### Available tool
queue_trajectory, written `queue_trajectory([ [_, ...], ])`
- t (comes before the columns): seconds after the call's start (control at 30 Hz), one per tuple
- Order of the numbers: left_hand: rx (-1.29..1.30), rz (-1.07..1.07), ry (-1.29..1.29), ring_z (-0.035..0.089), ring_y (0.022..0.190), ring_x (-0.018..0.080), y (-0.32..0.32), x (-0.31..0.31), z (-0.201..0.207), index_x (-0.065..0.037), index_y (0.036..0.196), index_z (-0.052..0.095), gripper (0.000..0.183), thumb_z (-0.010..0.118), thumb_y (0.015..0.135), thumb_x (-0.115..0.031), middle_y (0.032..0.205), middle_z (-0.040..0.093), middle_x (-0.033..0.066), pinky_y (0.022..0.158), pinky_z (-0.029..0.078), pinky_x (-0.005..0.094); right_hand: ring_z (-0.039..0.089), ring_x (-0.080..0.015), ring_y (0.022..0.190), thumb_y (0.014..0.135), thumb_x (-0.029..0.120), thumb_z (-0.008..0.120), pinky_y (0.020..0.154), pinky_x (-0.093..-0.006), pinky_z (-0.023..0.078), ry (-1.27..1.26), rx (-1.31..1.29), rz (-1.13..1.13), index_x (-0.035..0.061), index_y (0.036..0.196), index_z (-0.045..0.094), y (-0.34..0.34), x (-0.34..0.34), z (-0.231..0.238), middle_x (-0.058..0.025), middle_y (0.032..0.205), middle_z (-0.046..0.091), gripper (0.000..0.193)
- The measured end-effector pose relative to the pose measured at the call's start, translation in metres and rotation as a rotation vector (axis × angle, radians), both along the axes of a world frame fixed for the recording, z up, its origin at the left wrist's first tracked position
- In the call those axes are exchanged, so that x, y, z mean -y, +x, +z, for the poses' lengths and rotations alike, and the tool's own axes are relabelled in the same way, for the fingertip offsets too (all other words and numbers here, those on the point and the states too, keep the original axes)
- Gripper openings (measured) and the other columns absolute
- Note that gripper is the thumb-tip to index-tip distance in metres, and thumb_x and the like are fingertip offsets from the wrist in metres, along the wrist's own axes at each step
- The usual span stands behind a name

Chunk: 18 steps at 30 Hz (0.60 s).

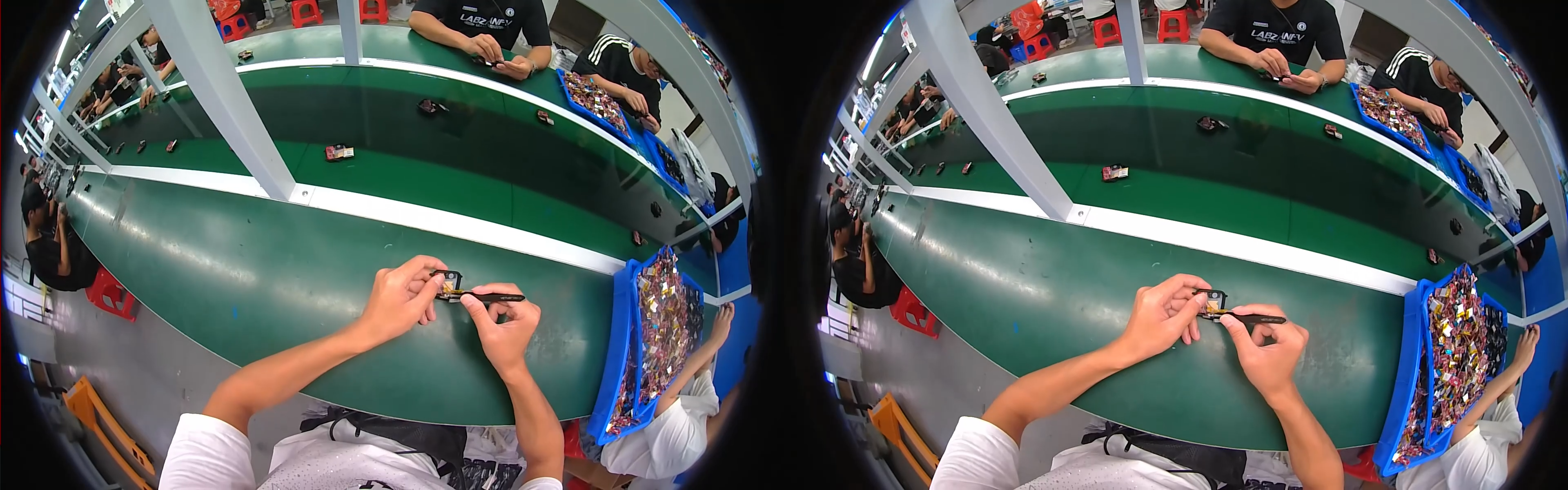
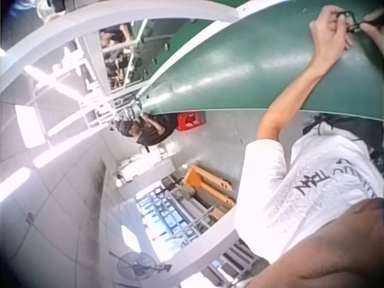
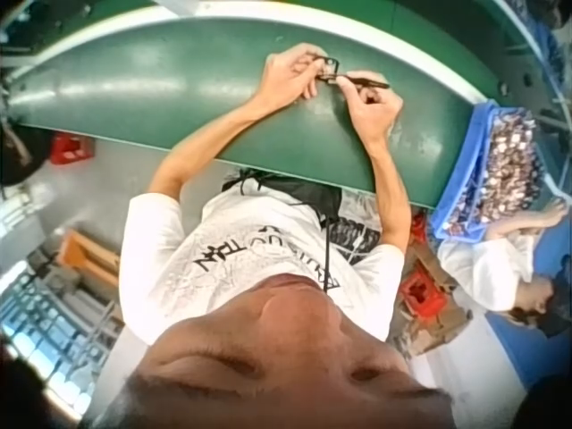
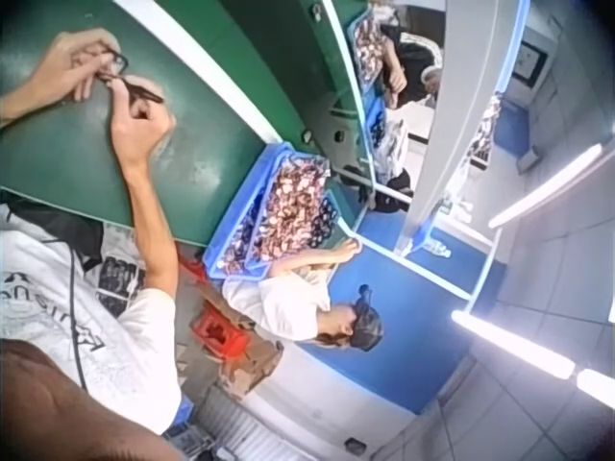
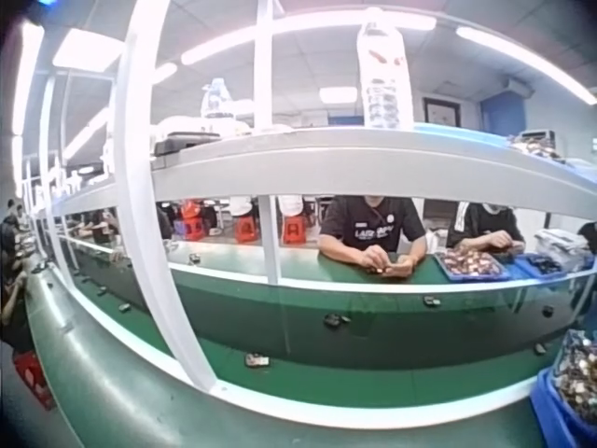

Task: Assembling small components into black housings using tweezers on a factory assembly line.

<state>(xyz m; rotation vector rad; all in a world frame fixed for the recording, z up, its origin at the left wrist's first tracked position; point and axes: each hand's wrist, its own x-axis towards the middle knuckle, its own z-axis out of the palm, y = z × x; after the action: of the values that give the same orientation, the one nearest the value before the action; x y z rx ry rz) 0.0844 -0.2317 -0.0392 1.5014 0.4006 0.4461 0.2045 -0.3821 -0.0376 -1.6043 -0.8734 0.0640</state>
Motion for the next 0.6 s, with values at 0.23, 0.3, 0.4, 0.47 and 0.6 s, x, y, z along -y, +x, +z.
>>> queue_trajectory([
  [0.23,0.013,-0.029,-0.011,0.067,0.061,0.0137,0.001,0.003,-0.002,0.008,0.118,0.057,0.020,0.057,0.102,-0.003,0.094,0.070,0.0130,0.048,0.053,0.0256,0.037,-0.0005,0.044,0.077,0.000,0.086,0.045,-0.0216,0.025,-0.033,0.064,-0.002,0.0000,0.087,0.075,0.001,0.004,0.005,0.0033,0.057,0.059,0.014],
  [0.3,0.023,-0.049,-0.025,0.067,0.061,0.0138,0.001,0.003,-0.002,0.008,0.118,0.057,0.019,0.056,0.102,-0.003,0.095,0.070,0.0132,0.048,0.053,0.0257,0.038,0.0001,0.046,0.079,0.000,0.085,0.045,-0.0210,0.026,-0.049,-0.014,0.022,-0.0008,0.089,0.075,0.003,0.006,0.004,0.0034,0.059,0.059,0.014],
  [0.4,0.046,-0.067,-0.037,0.067,0.061,0.0141,0.001,0.004,-0.003,0.007,0.119,0.057,0.020,0.056,0.102,-0.002,0.096,0.070,0.0132,0.048,0.053,0.0259,0.043,0.0006,0.051,0.082,-0.001,0.082,0.047,-0.0196,0.029,-0.001,-0.253,0.078,-0.0026,0.092,0.073,0.005,0.007,0.004,0.0017,0.067,0.063,0.013],
  [0.47,0.061,-0.069,-0.045,0.067,0.061,0.0140,0.001,0.005,-0.004,0.007,0.120,0.057,0.021,0.056,0.102,-0.002,0.096,0.069,0.0131,0.049,0.053,0.0257,0.064,-0.0074,0.068,0.087,-0.005,0.076,0.056,-0.0198,0.047,0.037,-0.479,0.149,-0.0062,0.096,0.068,0.008,0.009,0.010,-0.0080,0.083,0.071,0.012],
  [0.6,0.056,-0.077,-0.023,0.067,0.062,0.0138,0.000,0.005,-0.002,0.007,0.121,0.058,0.022,0.057,0.102,-0.002,0.097,0.070,0.0134,0.049,0.053,0.0254,0.073,-0.0179,0.080,0.087,-0.007,0.074,0.070,-0.0256,0.058,0.021,-0.659,0.167,-0.0081,0.098,0.067,0.010,0.009,0.018,-0.0142,0.089,0.073,0.013],
])
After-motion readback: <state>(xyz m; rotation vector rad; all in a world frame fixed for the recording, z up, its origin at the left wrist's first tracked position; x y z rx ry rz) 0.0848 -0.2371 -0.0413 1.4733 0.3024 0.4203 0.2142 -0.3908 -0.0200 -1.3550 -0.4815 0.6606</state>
